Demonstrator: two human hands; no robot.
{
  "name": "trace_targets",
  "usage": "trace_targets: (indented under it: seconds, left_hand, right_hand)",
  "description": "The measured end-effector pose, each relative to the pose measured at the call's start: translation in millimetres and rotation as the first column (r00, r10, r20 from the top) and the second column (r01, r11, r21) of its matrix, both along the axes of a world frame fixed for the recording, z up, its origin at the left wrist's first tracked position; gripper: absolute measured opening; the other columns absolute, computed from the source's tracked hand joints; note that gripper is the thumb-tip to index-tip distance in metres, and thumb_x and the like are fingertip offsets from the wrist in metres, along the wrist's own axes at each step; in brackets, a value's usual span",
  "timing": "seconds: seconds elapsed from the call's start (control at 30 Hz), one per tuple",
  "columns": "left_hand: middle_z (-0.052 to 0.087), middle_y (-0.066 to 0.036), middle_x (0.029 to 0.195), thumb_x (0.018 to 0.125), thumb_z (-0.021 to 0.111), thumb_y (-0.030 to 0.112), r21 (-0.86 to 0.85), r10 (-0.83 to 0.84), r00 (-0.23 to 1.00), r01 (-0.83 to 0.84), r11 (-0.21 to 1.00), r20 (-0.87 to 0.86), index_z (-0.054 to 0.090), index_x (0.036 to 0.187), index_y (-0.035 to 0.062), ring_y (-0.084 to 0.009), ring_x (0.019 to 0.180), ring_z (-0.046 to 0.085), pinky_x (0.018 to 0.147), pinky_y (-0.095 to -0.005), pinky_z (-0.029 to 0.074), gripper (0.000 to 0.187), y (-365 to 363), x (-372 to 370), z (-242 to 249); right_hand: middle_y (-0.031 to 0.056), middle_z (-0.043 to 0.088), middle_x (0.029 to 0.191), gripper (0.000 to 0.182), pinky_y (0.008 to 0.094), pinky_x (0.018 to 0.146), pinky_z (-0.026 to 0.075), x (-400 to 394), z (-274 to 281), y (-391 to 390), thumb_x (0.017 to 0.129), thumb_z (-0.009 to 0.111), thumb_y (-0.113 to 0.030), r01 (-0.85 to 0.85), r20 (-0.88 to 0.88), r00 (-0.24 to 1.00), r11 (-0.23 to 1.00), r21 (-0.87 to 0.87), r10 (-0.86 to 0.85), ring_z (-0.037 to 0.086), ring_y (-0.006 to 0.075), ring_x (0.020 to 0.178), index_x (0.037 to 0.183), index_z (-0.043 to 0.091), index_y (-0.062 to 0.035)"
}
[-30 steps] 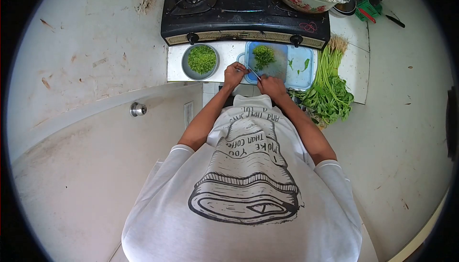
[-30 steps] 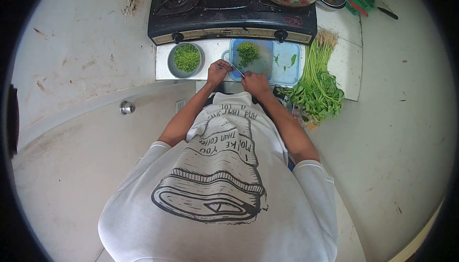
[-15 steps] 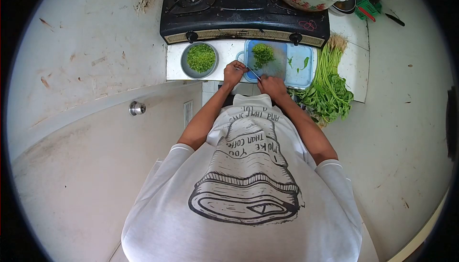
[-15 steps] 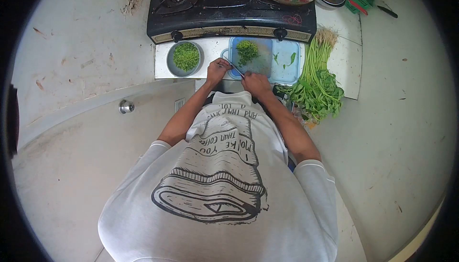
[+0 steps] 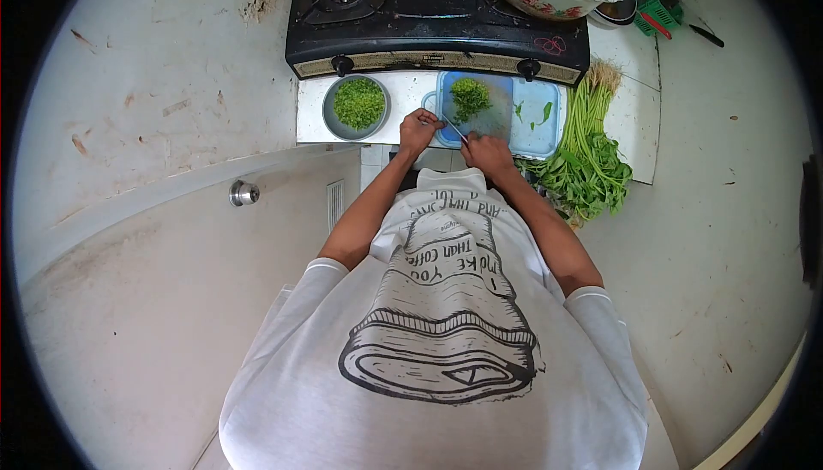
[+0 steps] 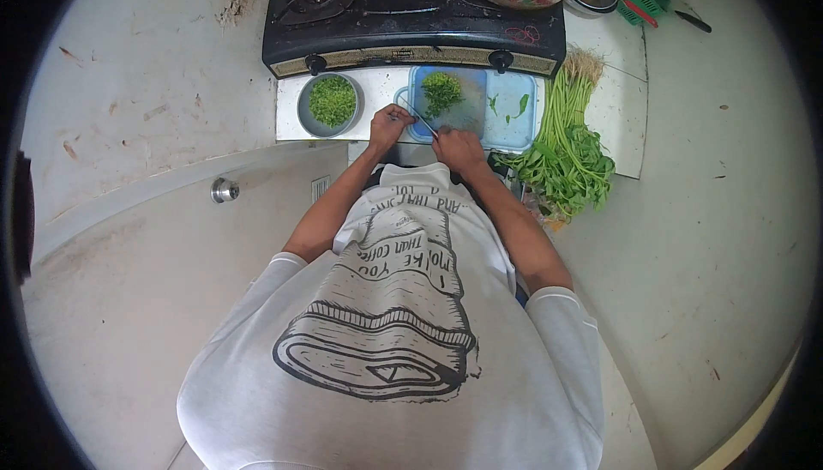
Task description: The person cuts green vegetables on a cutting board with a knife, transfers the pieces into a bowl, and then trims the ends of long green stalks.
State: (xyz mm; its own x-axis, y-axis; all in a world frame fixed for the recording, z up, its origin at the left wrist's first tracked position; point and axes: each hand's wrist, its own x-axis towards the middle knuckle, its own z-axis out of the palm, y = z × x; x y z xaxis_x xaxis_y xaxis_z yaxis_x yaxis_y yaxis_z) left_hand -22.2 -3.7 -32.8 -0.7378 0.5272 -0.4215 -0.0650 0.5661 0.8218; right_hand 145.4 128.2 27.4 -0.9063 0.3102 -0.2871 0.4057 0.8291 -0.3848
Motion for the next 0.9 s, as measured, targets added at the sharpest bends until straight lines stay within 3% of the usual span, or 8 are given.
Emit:
trace_targets:
  seconds: [0.43, 0.6, 0.73, 0.9]
  left_hand:
    - [0.073, -0.006, 0.08, 0.075, 0.088, 0.02, 0.017, 0.016, 1.0, -0.016, 1.0, 0.015, 0.073, 0.085, 0.0031, -0.0146, 0.073, 0.068, 0.07, -0.0305, 0.054, 0.024, -2, 1, -3]
    - [0.07, -0.004, 0.083, 0.081, 0.087, 0.021, 0.116, -0.087, 0.991, 0.099, 0.988, -0.104, 0.07, 0.092, 0.0039, -0.0132, 0.075, 0.065, 0.072, -0.0292, 0.053, 0.027, -11, 2, -1]
    - [0.07, -0.004, 0.086, 0.085, 0.085, 0.019, 0.076, -0.124, 0.989, 0.13, 0.989, -0.076, 0.068, 0.095, 0.0034, -0.013, 0.075, 0.063, 0.073, -0.0297, 0.052, 0.026, -15, 6, 15]
    - [0.07, -0.008, 0.082, 0.081, 0.088, 0.02, 0.054, -0.118, 0.98, 0.128, 0.99, -0.162, 0.067, 0.09, 0.0013, -0.0161, 0.07, 0.066, 0.069, -0.0319, 0.054, 0.03, -14, 6, 14]
  right_hand:
    - [0.0239, 0.073, 0.077, 0.031, 0.051, 0.067, 0.06, -4, -8, -2, 0.095, 0.058, -0.028, 0.001, -0.046, 0.999, 1.0, 0.001, -0.001, 0.074, 0.0396, 0.07, 0.092, 0.066, 0.0012]
    - [0.024, 0.073, 0.081, 0.032, 0.0518, 0.069, 0.059, -2, -6, 4, 0.096, 0.057, -0.031, 0.102, 0.017, 0.995, 0.995, -0.02, -0.102, 0.074, 0.0401, 0.075, 0.094, 0.066, 0.0003]
    - [0.025, 0.07, 0.074, 0.034, 0.0555, 0.067, 0.057, 1, -8, 5, 0.098, 0.057, -0.035, 0.045, -0.026, 0.999, 0.999, -0.019, -0.045, 0.071, 0.0439, 0.069, 0.096, 0.065, -0.0017]
    - [0.0251, 0.07, 0.073, 0.034, 0.0559, 0.066, 0.057, 1, -11, 2, 0.098, 0.058, -0.035, -0.04, -0.028, 0.999, 0.999, -0.035, 0.039, 0.07, 0.0442, 0.068, 0.095, 0.065, -0.0017]
